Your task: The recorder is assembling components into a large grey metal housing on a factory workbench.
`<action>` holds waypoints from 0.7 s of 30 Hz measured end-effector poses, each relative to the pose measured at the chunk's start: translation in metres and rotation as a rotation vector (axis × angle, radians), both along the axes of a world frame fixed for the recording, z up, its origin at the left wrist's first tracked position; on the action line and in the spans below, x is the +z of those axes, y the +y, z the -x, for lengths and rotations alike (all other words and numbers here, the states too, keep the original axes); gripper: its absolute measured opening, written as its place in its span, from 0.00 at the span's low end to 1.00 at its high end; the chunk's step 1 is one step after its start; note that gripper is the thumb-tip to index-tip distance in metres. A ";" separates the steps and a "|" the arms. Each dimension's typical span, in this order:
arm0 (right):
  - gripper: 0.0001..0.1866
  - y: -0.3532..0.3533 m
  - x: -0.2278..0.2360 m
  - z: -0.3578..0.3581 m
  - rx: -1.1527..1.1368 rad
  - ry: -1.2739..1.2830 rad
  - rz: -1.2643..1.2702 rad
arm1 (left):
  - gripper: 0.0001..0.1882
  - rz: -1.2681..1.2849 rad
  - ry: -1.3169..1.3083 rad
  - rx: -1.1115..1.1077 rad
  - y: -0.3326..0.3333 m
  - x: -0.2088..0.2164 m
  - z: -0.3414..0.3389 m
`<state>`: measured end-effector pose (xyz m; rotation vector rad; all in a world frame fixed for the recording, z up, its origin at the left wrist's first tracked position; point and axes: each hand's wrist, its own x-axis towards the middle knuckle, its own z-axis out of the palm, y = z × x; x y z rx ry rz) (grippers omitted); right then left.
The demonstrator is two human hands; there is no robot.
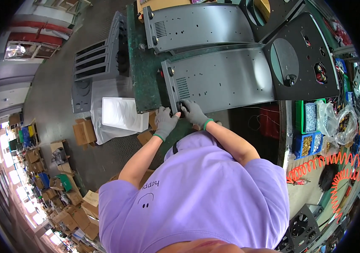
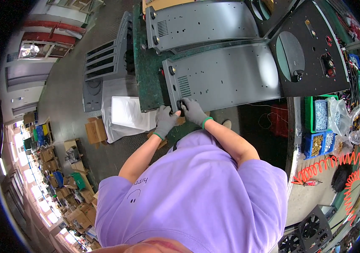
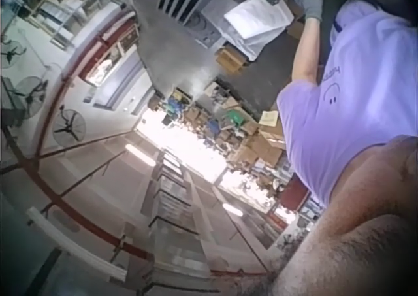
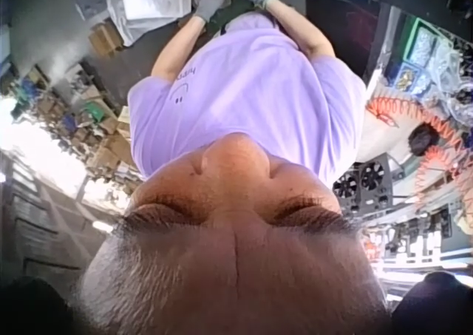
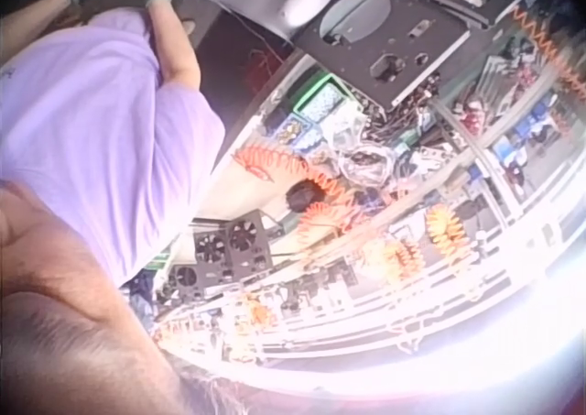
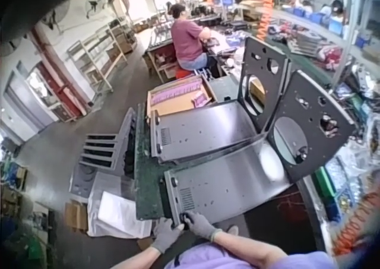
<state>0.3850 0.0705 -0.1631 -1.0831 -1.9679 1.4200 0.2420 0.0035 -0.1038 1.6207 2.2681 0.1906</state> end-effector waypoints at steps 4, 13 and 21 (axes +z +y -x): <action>0.15 -0.006 -0.005 0.000 -0.062 0.025 -0.019 | 0.27 0.110 -0.003 0.017 0.005 0.004 -0.001; 0.19 -0.012 -0.006 0.000 -0.087 0.110 -0.093 | 0.26 0.118 -0.017 0.013 0.004 0.007 -0.001; 0.22 -0.013 -0.001 -0.004 -0.062 0.160 -0.113 | 0.25 0.179 0.003 0.012 0.006 0.010 -0.002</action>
